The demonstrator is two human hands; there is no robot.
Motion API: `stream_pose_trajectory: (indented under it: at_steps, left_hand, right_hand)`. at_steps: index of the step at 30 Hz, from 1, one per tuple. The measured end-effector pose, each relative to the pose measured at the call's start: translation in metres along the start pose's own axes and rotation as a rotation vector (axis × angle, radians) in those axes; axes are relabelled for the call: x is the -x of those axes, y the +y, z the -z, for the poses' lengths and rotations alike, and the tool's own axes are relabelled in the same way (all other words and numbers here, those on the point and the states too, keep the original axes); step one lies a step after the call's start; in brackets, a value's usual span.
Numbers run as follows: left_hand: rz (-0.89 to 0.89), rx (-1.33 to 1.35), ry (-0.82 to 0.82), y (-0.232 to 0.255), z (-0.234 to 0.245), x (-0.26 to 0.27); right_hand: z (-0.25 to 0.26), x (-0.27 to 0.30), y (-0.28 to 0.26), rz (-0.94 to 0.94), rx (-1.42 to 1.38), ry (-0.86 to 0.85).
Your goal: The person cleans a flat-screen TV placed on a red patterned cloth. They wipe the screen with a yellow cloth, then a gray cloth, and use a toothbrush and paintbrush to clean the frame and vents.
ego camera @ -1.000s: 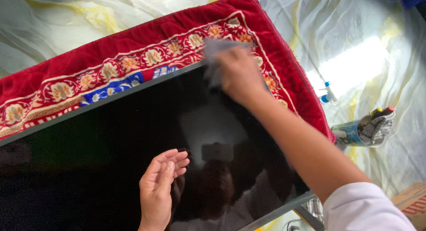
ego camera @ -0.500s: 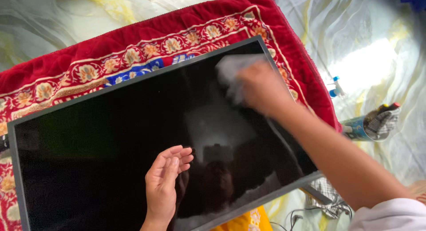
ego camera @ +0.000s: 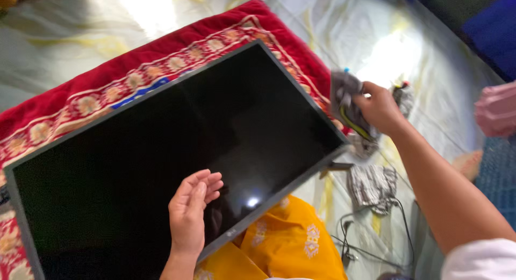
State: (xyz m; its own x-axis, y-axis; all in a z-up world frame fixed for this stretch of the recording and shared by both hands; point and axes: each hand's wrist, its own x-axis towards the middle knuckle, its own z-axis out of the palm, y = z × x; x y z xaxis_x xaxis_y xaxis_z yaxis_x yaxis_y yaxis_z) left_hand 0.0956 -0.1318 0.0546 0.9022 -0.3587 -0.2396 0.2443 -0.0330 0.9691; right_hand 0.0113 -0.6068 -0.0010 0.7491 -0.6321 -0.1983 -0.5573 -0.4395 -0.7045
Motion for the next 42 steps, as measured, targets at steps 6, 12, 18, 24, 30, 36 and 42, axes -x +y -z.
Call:
stream_pose_trajectory:
  at_steps: [6, 12, 18, 24, 30, 36, 42]
  left_hand:
    - [-0.014, -0.105, -0.132, 0.011, -0.073, -0.014]
    - [-0.064, -0.225, -0.297, 0.012, -0.175, -0.069]
    - [-0.153, -0.521, -0.607, -0.030, -0.282, -0.157]
    - [-0.050, -0.871, -0.854, -0.067, -0.354, -0.207]
    - [0.307, -0.775, -0.914, -0.074, -0.373, -0.231]
    - [0.082, -1.278, -0.896, -0.060, -0.380, -0.217]
    - [-0.315, -1.507, -0.798, -0.072, -0.386, -0.202]
  right_hand:
    - [-0.045, -0.064, 0.088, -0.185, -1.341, 0.047]
    - [-0.086, -0.066, 0.098, -0.322, -0.698, -0.101]
    - [0.000, -0.044, 0.130, -0.150, -0.049, -0.133]
    - [0.033, -0.091, 0.259, -0.517, 0.014, 0.442]
    - [0.018, -0.135, 0.312, -0.532, 0.164, 0.492]
    - [0.002, -0.139, 0.352, -0.513, -0.150, 0.723]
    - [0.051, -0.048, 0.329, 0.131, -0.681, 1.140]
